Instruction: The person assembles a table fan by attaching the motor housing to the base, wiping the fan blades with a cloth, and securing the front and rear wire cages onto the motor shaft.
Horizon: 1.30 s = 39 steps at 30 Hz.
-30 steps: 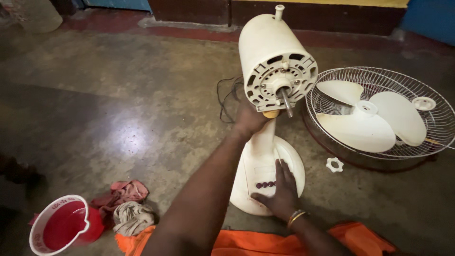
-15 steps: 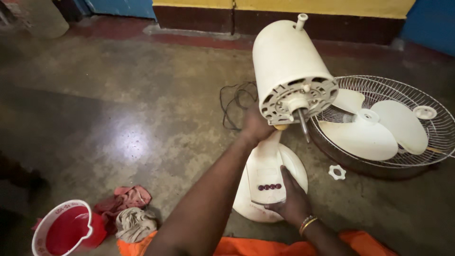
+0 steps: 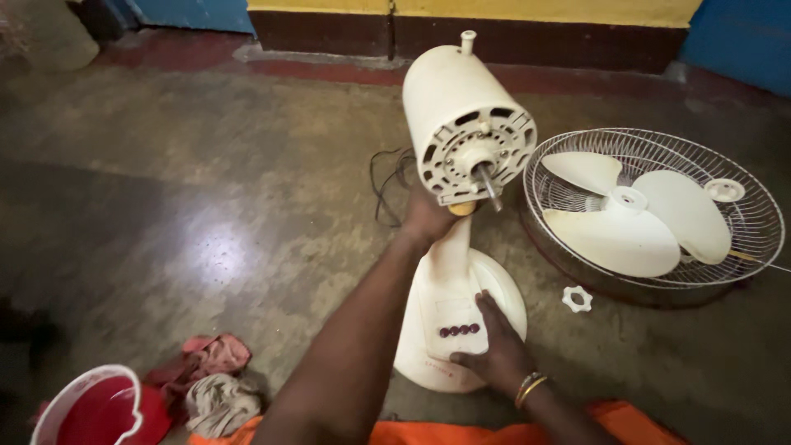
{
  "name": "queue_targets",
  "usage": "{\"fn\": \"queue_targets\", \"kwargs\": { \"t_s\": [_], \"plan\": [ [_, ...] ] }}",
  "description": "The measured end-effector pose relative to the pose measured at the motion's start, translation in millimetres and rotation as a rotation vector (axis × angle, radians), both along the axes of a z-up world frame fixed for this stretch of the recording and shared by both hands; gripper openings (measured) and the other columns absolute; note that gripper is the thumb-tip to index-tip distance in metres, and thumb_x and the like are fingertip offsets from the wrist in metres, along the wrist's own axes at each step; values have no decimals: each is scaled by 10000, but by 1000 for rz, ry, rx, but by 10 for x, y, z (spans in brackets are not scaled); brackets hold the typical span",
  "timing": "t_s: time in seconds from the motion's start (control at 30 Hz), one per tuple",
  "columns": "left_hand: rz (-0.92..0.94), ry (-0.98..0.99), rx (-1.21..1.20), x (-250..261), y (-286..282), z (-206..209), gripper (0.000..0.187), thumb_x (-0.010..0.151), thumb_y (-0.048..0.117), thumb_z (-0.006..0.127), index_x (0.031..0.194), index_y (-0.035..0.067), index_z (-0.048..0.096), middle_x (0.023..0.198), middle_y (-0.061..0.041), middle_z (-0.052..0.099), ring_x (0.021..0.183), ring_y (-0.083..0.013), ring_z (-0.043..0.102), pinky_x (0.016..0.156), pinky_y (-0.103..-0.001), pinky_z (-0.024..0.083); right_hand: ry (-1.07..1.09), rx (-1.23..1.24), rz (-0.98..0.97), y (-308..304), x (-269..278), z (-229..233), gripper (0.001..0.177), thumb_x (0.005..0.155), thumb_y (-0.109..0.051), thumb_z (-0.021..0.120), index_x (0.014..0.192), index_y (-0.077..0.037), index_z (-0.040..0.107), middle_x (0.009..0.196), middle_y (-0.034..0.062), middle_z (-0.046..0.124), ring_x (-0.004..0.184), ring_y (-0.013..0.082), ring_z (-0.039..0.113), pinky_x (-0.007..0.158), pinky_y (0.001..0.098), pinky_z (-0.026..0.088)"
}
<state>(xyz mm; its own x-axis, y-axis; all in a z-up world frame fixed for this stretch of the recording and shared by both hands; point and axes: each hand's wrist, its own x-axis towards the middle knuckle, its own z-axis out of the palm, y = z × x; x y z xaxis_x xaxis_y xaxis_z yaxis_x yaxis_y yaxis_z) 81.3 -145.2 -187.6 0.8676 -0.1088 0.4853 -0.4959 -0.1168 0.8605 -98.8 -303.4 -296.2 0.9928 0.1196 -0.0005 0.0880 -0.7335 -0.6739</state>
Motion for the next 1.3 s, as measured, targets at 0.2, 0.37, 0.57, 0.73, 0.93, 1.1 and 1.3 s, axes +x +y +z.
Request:
{"fn": "queue_targets", "kwargs": {
  "t_s": [0.2, 0.37, 0.57, 0.73, 0.93, 1.1, 1.3],
  "plan": [
    [79, 34, 90, -61, -23, -29, 504, 739, 290, 874, 1173, 84, 720, 1138, -88, 782, 1024, -213, 754, 878, -332, 587, 81, -27, -24, 11, -3, 63, 1233, 582, -323, 986, 1574, -68, 298, 1620, 139, 291, 1508, 264, 298, 1208, 334, 293],
    [181, -30, 236, -5, -71, -46, 461, 760, 343, 875, 1139, 110, 752, 1127, -87, 786, 1038, -238, 749, 878, -346, 585, 94, -25, -15, 4, -4, 137, 1205, 599, -341, 963, 1572, -76, 303, 1631, 130, 289, 1496, 259, 324, 1191, 328, 321],
    [145, -91, 165, -80, -39, -20, 491, 735, 317, 877, 1147, 93, 734, 1127, -92, 780, 1036, -239, 750, 887, -348, 589, 112, -108, 2, 14, -30, 194, 1182, 636, -379, 946, 1583, -95, 298, 1636, 140, 261, 1491, 271, 322, 1185, 336, 328],
    [136, -43, 148, -110, -37, -3, 509, 706, 312, 886, 1140, 92, 736, 1122, -91, 785, 1018, -229, 759, 869, -344, 596, 160, -126, -18, 59, -43, 234, 1186, 637, -379, 939, 1593, -121, 285, 1646, 106, 261, 1488, 260, 328, 1173, 336, 339],
    [153, -42, 163, -159, -74, -45, 496, 729, 335, 888, 1131, 85, 740, 1116, -94, 788, 1018, -232, 763, 872, -343, 597, 67, -74, -7, 10, 11, 132, 1234, 583, -383, 964, 1574, -83, 293, 1607, 151, 312, 1472, 294, 348, 1183, 346, 339],
    [98, -146, 98, -103, -85, -54, 484, 820, 353, 858, 1202, 95, 713, 1206, -101, 768, 1111, -246, 742, 941, -355, 584, 94, -111, 18, -24, 42, 43, 1246, 598, -405, 966, 1589, -82, 284, 1595, 168, 321, 1467, 315, 345, 1183, 357, 331],
    [134, -68, 306, -77, -16, -90, 597, 650, 306, 923, 1170, 89, 727, 1153, -114, 771, 1065, -270, 734, 905, -377, 582, -86, -35, 117, -130, 66, -184, 1246, 560, -396, 991, 1517, -2, 297, 1590, 222, 340, 1483, 343, 342, 1204, 379, 309]
  ]
}}
